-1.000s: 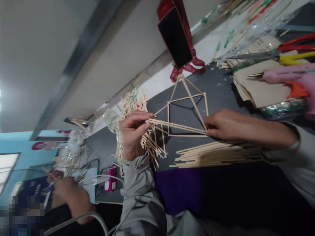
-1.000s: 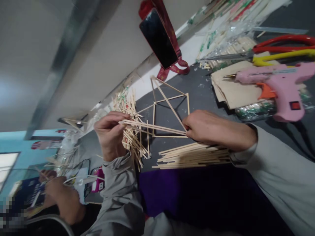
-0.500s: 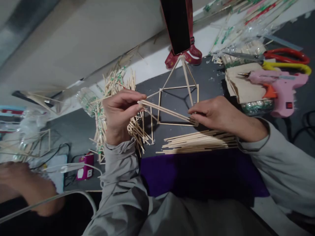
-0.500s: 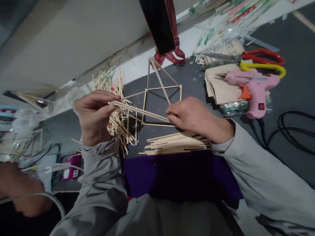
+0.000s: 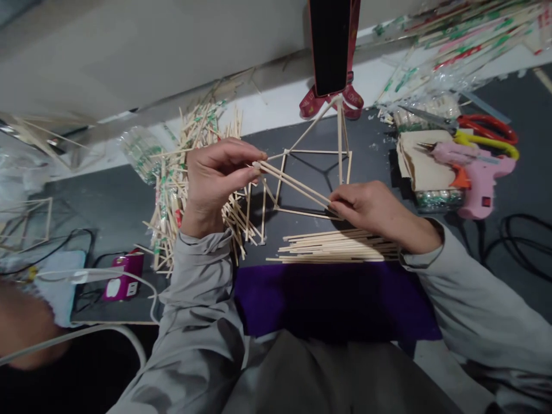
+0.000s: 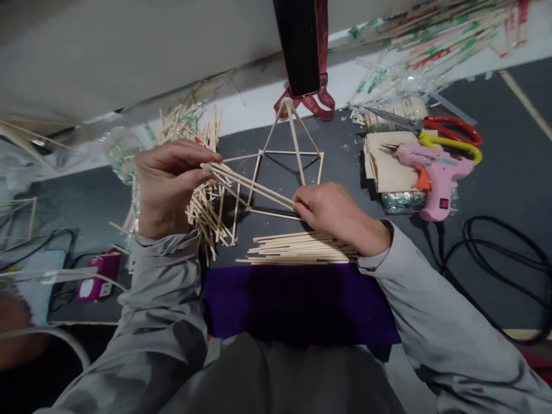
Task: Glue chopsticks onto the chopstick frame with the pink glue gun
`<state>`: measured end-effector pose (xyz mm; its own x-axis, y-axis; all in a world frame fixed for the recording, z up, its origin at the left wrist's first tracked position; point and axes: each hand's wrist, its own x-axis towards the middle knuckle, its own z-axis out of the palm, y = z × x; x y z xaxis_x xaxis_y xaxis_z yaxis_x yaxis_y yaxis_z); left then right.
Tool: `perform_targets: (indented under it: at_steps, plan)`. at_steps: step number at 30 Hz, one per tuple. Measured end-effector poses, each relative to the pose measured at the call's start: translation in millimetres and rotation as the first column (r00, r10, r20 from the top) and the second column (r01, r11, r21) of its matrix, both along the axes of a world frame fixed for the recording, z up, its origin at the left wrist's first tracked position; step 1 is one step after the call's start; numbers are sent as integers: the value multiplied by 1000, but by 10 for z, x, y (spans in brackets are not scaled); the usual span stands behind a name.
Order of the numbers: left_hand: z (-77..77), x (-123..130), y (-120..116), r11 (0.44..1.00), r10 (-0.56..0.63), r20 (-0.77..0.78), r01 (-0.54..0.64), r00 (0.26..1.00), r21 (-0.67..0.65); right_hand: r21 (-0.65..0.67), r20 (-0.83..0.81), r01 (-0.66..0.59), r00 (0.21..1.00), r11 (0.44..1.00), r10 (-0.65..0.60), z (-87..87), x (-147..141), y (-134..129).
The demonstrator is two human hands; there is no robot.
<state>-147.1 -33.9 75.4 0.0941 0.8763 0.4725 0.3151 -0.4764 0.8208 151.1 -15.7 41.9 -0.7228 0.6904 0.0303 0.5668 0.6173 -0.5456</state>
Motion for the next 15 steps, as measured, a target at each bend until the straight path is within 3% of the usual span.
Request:
perform_targets:
  at_steps: [10, 12, 13, 15]
  plan:
    - [-63, -184, 148, 997, -82, 42, 82, 996, -3, -69, -160, 51, 985, 996, -62, 165, 157, 77]
    - [18, -144, 108, 999, -3, 72, -1, 997, 48, -42, -264, 95, 959, 995, -102, 187, 151, 45]
    - [81, -80, 61, 988, 36, 98, -50, 995, 148, -13, -311, 107, 945, 994, -106, 201, 142, 24]
    - [230, 135, -83, 864, 326, 156, -361, 932, 351, 62, -373, 109, 925, 992, -79, 238, 113, -23]
